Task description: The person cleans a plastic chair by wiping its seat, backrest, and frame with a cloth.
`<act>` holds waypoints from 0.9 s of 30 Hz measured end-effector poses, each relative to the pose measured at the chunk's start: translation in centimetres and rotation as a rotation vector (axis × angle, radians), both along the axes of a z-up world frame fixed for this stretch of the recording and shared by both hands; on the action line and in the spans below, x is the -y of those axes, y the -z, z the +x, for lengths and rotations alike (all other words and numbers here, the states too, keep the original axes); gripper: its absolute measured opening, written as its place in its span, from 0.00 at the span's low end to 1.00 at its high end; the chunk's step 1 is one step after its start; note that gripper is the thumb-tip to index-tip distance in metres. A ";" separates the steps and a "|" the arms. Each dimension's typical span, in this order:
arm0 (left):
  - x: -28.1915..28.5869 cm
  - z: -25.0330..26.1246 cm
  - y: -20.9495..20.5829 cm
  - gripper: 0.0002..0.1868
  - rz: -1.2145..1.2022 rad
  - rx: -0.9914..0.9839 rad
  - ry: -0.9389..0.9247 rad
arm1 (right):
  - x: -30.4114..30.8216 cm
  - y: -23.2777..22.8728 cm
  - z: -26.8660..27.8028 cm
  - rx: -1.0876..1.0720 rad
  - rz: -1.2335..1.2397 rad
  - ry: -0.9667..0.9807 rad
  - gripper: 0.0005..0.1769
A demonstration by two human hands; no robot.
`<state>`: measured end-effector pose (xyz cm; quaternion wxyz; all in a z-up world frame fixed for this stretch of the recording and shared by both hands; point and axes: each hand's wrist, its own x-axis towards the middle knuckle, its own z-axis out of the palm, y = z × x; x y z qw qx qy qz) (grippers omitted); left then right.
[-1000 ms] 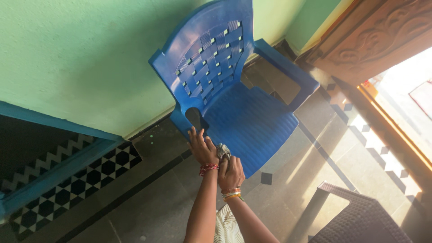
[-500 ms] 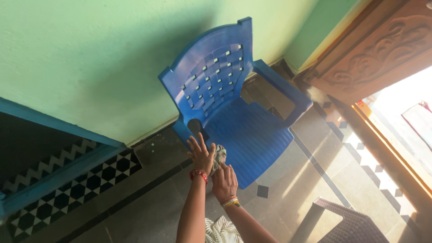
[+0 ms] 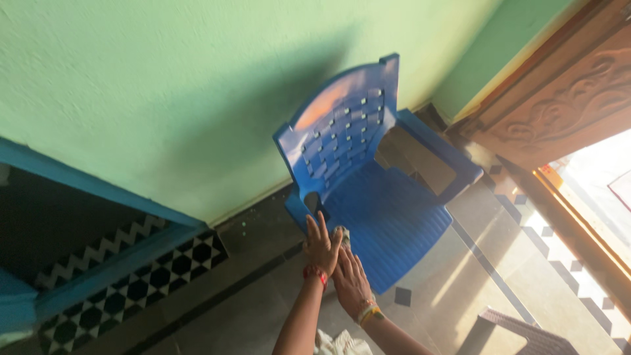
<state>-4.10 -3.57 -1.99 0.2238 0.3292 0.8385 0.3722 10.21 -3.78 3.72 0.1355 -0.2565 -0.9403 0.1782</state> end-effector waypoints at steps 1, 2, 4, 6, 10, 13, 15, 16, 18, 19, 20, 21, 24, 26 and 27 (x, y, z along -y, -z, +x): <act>0.2 -0.3 -0.5 0.47 -0.107 0.022 0.010 | 0.1 0.2 -0.5 -0.002 0.007 0.003 0.33; 0.0 -1.5 -0.7 0.47 -0.100 0.020 0.013 | 0.1 0.3 -1.2 0.026 0.012 0.031 0.34; 0.4 -4.6 -0.2 0.41 0.167 -0.020 -0.153 | -0.3 0.5 -2.5 0.060 0.015 0.056 0.35; 1.1 -8.3 0.6 0.37 0.188 -0.093 -0.099 | -0.5 0.8 -4.3 0.119 0.027 0.055 0.39; 1.6 -12.9 -0.3 0.38 0.012 -0.266 0.122 | -1.1 1.9 -8.9 0.064 -0.005 0.089 0.37; 1.7 -14.5 -2.2 0.41 0.102 -0.120 0.095 | -2.3 2.9 -12.3 0.042 0.066 0.128 0.36; 0.7 -14.9 -3.3 0.38 -0.029 -0.257 0.149 | -2.7 3.5 -14.3 -0.063 0.085 0.121 0.34; 0.4 -15.0 -3.9 0.37 -0.163 -0.390 0.200 | -2.8 3.8 -15.2 -0.062 0.080 0.122 0.34; -0.2 -15.1 -5.7 0.40 -0.327 -0.349 0.214 | -3.9 4.1 -17.0 -0.041 0.088 0.112 0.36; -0.5 -14.9 -6.6 0.43 -0.490 -0.308 0.230 | -4.2 4.2 -17.4 -0.042 0.091 0.119 0.36; -0.7 -14.7 -7.4 0.43 -0.486 -0.311 0.236 | -4.5 4.1 -17.7 -0.094 0.014 0.120 0.36; -1.0 -14.6 -8.1 0.45 -0.526 -0.328 0.257 | -4.8 4.0 -17.8 -0.149 -0.060 0.122 0.36; -2.0 -14.3 -9.4 0.48 -0.628 -0.369 0.323 | -5.0 3.8 -16.8 -0.166 -0.004 0.064 0.37; -2.5 -14.1 -9.9 0.50 -0.691 -0.396 0.368 | -4.4 3.4 -15.1 -0.200 -0.047 0.097 0.35; -2.7 -13.9 -10.2 0.52 -0.656 -0.433 0.390 | -4.1 3.0 -14.0 -0.230 -0.089 0.120 0.34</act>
